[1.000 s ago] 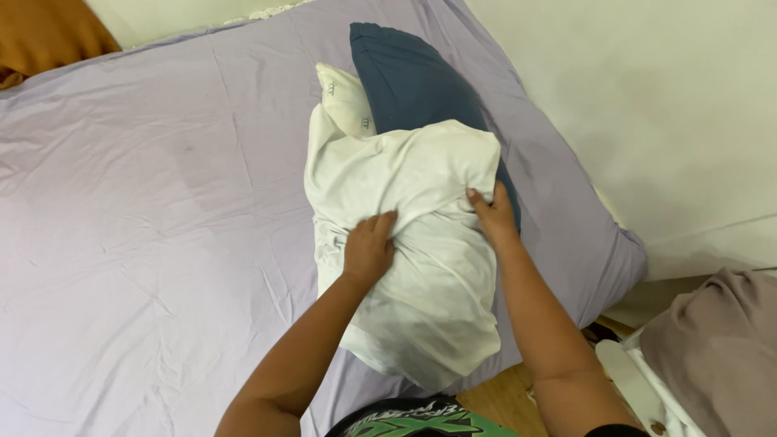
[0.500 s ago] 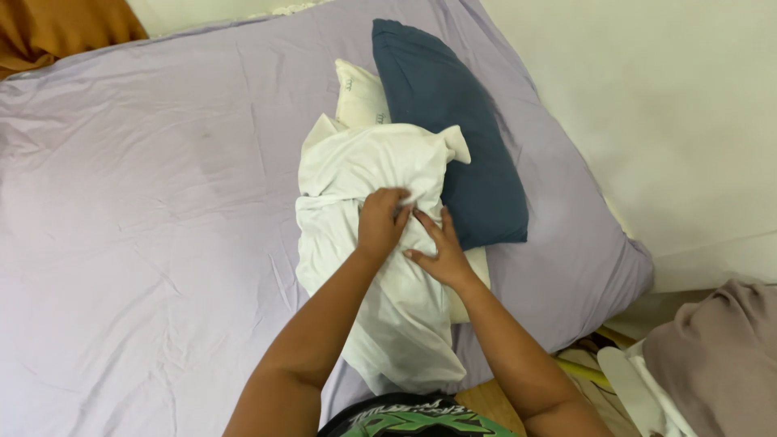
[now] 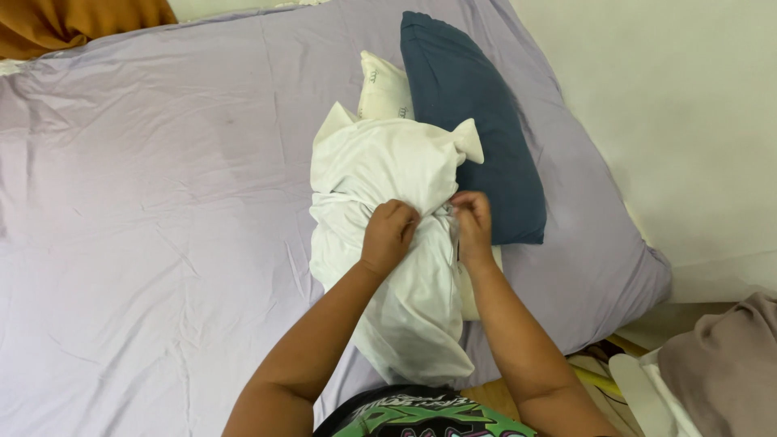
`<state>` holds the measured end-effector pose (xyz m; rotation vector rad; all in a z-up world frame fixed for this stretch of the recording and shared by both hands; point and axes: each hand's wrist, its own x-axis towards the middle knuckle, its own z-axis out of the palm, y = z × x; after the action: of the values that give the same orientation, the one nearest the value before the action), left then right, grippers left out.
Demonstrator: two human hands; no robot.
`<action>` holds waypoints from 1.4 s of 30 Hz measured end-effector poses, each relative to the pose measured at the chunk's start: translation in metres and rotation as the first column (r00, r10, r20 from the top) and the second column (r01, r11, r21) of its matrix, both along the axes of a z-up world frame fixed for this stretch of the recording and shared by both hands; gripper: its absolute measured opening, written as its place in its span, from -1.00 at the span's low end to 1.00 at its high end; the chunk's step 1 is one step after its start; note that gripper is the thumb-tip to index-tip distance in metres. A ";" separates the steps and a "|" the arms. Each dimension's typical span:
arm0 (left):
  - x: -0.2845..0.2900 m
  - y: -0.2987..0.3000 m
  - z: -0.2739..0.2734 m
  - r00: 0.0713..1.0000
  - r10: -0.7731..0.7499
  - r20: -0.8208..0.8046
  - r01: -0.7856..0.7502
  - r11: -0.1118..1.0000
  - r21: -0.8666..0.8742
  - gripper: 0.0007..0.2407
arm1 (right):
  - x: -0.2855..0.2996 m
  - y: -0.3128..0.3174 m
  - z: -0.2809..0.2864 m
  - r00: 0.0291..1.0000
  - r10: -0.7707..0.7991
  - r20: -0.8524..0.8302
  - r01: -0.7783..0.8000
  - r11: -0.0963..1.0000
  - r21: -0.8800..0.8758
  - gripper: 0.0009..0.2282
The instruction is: The person puts a white pillowcase onto a dark blue pillow with a star and moon pattern. They repeatedly pull the fabric over the pillow, tuck the corners, and smooth the surface. The person also adjusts the purple bedsheet on the bed.
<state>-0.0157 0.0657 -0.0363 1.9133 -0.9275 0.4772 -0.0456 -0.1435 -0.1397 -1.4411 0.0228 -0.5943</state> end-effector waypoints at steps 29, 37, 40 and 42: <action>0.026 -0.033 -0.047 0.999 0.008 -0.038 0.001 0.974 0.226 -0.75 | -0.015 0.021 0.021 0.939 -0.148 -0.311 0.134 0.989 -0.066 -0.78; 0.013 -0.004 -0.022 0.914 -0.291 -0.284 0.336 0.933 0.126 -0.84 | -0.004 0.054 0.115 0.890 -0.442 0.110 0.360 0.536 -0.764 -0.58; 0.007 0.000 -0.013 0.892 -0.372 -0.256 0.404 0.910 0.089 -0.86 | 0.001 0.059 0.107 0.889 -0.457 -0.017 0.248 0.514 -0.821 -0.66; 0.009 0.002 -0.011 0.894 -0.395 -0.211 0.420 0.903 0.092 -0.87 | 0.001 0.056 0.087 0.877 -0.471 -0.095 0.200 0.539 -0.818 -0.74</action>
<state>-0.0069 0.0673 -0.0470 1.7767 -1.2216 -0.0186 -0.0444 -0.0870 -0.0524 -2.4533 0.3406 -0.7370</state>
